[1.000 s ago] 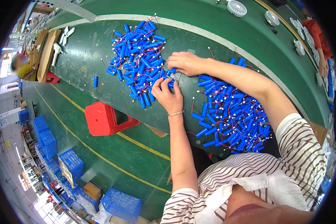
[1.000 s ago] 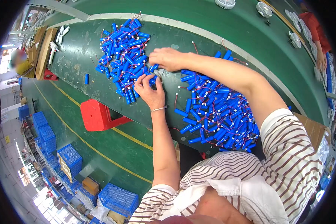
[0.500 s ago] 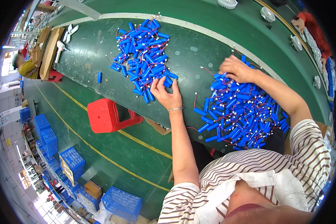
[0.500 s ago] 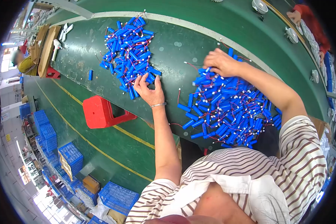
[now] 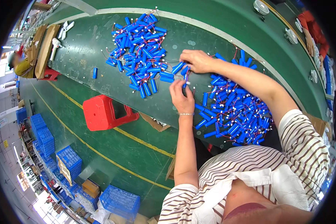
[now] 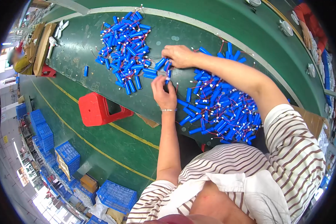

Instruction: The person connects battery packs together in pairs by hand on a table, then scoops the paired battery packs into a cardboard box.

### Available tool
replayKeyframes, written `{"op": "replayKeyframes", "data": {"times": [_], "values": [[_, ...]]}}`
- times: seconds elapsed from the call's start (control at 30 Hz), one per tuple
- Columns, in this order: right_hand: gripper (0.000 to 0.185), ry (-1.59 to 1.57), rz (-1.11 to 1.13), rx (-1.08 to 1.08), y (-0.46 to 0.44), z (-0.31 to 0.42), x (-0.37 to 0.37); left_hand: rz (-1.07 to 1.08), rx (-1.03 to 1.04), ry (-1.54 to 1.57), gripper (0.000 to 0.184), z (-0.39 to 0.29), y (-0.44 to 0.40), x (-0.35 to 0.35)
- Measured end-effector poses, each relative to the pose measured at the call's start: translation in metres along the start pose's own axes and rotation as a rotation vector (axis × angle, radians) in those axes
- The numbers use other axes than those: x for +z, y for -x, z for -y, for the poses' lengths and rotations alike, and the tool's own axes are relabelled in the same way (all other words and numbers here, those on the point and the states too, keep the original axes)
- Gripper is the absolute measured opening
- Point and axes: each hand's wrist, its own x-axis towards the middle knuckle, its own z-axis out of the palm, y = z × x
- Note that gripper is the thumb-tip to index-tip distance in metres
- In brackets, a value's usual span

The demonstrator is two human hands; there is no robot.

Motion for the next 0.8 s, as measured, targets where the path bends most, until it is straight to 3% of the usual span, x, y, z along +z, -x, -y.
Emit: {"op": "replayKeyframes", "data": {"times": [0.13, 0.2, 0.23, 0.33, 0.37, 0.47, 0.57, 0.73, 0.8], "values": [[0.02, -0.013, 0.025, 0.105, 0.019, -0.008, -0.024, 0.082, -0.17, 0.129, 0.044, -0.015, -0.012, 0.001], [0.019, 0.01, 0.034, 0.136, 0.026, -0.016, -0.028, 0.146, -0.145, 0.081, 0.051, -0.017, -0.014, 0.002], [0.019, 0.016, 0.036, 0.139, 0.028, -0.022, -0.029, 0.152, -0.009, 0.003, 0.055, -0.011, -0.013, 0.005], [0.016, -0.286, 0.001, 0.282, 0.032, -0.025, -0.034, 0.167, 0.146, -0.121, 0.057, -0.015, -0.017, 0.008], [0.016, -0.286, 0.003, 0.286, 0.034, -0.024, -0.036, 0.208, 0.102, -0.166, 0.059, -0.02, -0.018, 0.01], [0.02, -0.265, 0.117, 0.273, 0.033, -0.019, -0.047, 0.293, 0.038, -0.361, 0.063, -0.026, -0.026, 0.019], [0.02, -0.129, 0.109, 0.142, 0.029, -0.029, -0.052, 0.293, 0.048, -0.34, 0.058, -0.028, -0.019, 0.027], [0.02, 0.037, 0.104, 0.13, 0.012, -0.031, -0.045, 0.332, 0.023, -0.306, 0.066, -0.038, 0.008, 0.031], [0.021, -0.035, -0.044, 0.005, 0.003, -0.027, -0.036, 0.321, 0.042, -0.332, 0.069, -0.036, 0.009, 0.032]]}}
